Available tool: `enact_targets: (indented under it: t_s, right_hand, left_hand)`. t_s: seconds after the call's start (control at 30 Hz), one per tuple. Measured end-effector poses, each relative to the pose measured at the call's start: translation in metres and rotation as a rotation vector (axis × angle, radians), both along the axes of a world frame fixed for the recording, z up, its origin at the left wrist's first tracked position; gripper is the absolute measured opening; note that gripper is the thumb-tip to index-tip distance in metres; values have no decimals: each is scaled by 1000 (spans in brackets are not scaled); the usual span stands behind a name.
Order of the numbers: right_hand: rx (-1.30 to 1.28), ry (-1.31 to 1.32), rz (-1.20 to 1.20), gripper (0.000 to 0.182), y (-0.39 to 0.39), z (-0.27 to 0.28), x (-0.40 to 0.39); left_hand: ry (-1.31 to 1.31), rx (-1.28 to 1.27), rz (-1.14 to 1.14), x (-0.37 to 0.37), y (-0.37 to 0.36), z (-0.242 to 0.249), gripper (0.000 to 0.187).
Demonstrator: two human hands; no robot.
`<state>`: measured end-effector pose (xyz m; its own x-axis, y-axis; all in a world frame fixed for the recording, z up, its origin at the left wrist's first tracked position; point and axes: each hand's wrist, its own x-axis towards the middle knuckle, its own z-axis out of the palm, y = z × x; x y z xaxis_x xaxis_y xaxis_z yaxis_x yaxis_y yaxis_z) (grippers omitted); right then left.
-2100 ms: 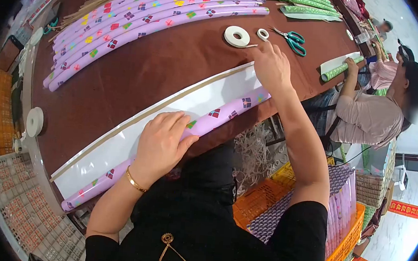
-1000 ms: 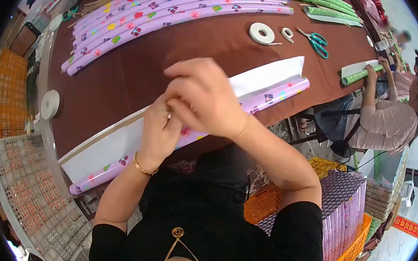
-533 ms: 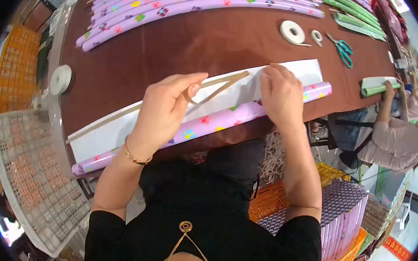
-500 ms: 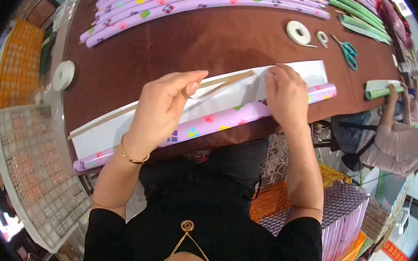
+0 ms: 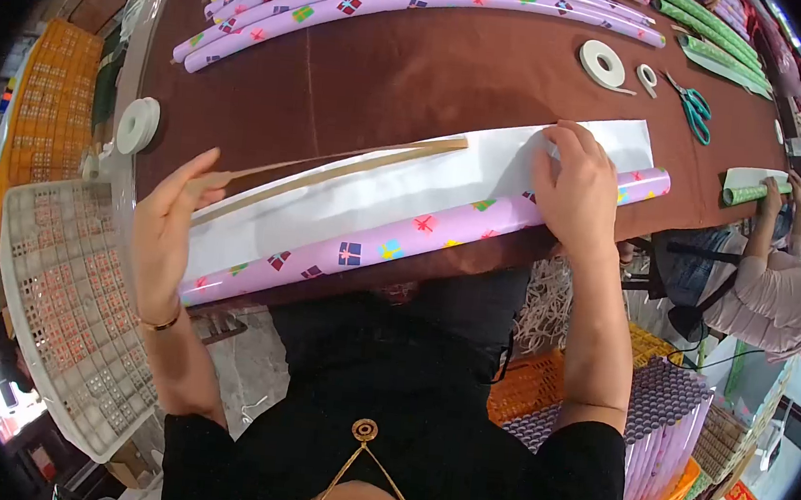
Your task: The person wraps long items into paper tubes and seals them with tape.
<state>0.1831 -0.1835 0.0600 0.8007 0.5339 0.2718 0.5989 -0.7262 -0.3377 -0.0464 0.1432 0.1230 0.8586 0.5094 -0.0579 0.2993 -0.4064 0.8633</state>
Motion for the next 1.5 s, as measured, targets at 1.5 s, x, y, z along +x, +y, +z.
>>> enact_targets:
  t_s: [1.5]
  right_hand:
    - [-145,-200,-78,33,8,-2,2]
  left_hand:
    - [-1183,-617,342,-85,112,-3,41]
